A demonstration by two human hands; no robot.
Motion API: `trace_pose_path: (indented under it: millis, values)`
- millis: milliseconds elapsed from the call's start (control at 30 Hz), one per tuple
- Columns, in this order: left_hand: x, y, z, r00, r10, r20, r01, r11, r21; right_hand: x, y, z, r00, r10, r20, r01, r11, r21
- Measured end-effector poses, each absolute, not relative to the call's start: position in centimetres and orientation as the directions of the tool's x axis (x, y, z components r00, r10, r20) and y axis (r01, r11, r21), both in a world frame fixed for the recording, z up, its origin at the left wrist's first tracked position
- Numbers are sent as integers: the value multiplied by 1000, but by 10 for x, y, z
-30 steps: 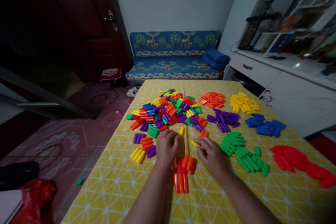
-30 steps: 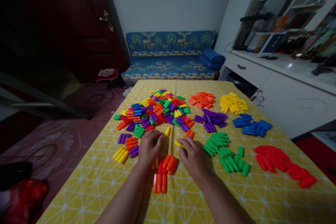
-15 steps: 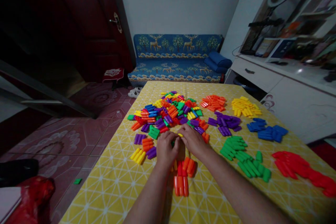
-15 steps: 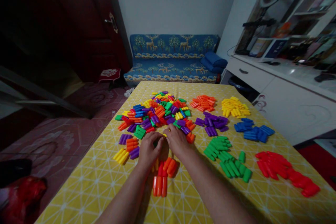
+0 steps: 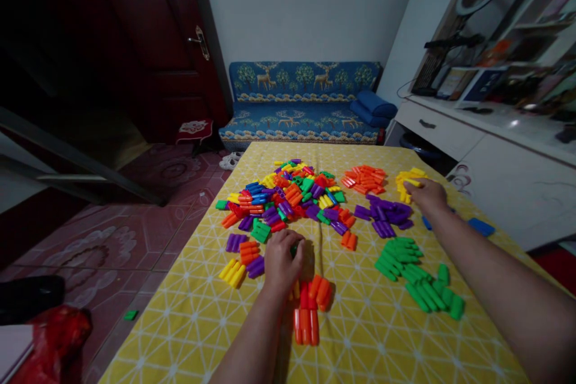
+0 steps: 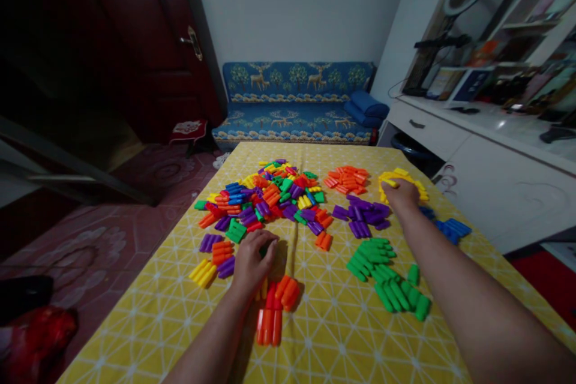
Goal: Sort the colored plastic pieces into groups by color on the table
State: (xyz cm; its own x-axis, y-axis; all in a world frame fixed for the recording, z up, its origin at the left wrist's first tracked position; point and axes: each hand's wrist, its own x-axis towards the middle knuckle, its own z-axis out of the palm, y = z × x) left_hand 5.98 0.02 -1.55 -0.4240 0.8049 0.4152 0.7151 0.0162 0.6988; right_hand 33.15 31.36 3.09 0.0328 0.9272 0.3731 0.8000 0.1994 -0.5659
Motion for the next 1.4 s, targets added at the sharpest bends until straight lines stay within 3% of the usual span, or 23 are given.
trace_pose_path:
  millis: [100, 200, 333, 433, 500, 633, 900, 1200, 1400]
  values:
    - [61, 0, -14, -422, 807, 413, 719, 19, 695, 344, 323, 40, 151, 929, 339, 828, 68, -556]
    - [61, 0, -13, -413, 814, 409, 727, 24, 686, 331, 299, 41, 114, 902, 417, 842, 135, -523]
    - [60, 0, -14, -397, 823, 407, 734, 19, 679, 285, 234, 30, -246, 802, 545, 721, 527, -450]
    - [60, -1, -13, -392, 829, 399, 736, 23, 676, 250, 180, 15, -570, 699, 431, 593, 714, -373]
    - [60, -1, -12, -391, 832, 393, 732, 22, 681, 233, 151, 5, -628, 690, 360, 626, 723, -292]
    - [59, -1, -13, -386, 835, 391, 730, 17, 684, 218, 111, -2, -610, 730, 308, 683, 681, -262]
    - [58, 1, -17, -413, 807, 422, 690, -25, 724, 213, 73, 2, -605, 714, 353, 503, 686, -526]
    - [57, 1, -18, -397, 812, 427, 694, -39, 719, 213, 57, 2, -617, 671, 413, 534, 741, -406]
    - [57, 1, -18, -398, 813, 425, 693, -37, 720, 229, 80, 5, -480, 628, 613, 510, 768, -388]
